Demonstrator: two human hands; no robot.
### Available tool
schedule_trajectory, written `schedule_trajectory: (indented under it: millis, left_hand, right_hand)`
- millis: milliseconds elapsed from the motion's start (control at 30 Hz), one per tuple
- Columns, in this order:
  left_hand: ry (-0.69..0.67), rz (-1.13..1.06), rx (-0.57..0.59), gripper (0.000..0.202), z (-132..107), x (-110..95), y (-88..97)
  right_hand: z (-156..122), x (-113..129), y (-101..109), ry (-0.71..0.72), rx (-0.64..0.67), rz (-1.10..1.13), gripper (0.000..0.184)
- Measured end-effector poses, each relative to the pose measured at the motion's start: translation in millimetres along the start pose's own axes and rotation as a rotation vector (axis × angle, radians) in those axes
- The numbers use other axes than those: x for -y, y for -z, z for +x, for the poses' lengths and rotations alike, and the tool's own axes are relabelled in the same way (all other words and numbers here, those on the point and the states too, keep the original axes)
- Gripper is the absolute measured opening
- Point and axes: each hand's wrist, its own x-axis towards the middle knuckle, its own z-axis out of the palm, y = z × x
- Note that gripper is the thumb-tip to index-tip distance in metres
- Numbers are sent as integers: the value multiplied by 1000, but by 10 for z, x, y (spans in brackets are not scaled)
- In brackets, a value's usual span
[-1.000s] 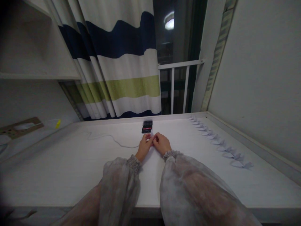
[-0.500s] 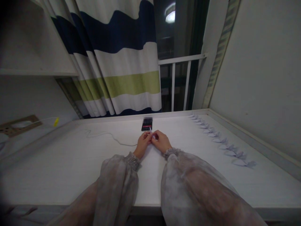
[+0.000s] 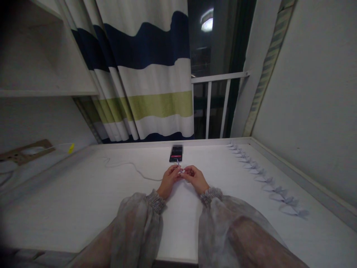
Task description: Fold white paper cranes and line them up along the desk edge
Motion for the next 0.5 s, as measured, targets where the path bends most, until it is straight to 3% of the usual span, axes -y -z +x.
schedule_trajectory:
  millis: [233, 500]
  left_hand:
    - [36, -12, -29, 34, -49, -42, -10]
    - [33, 25, 35, 33, -59, -4, 2]
  right_hand:
    - [-68, 22, 28, -52, 34, 23, 33]
    - [-72, 37, 22, -53, -4, 17, 32]
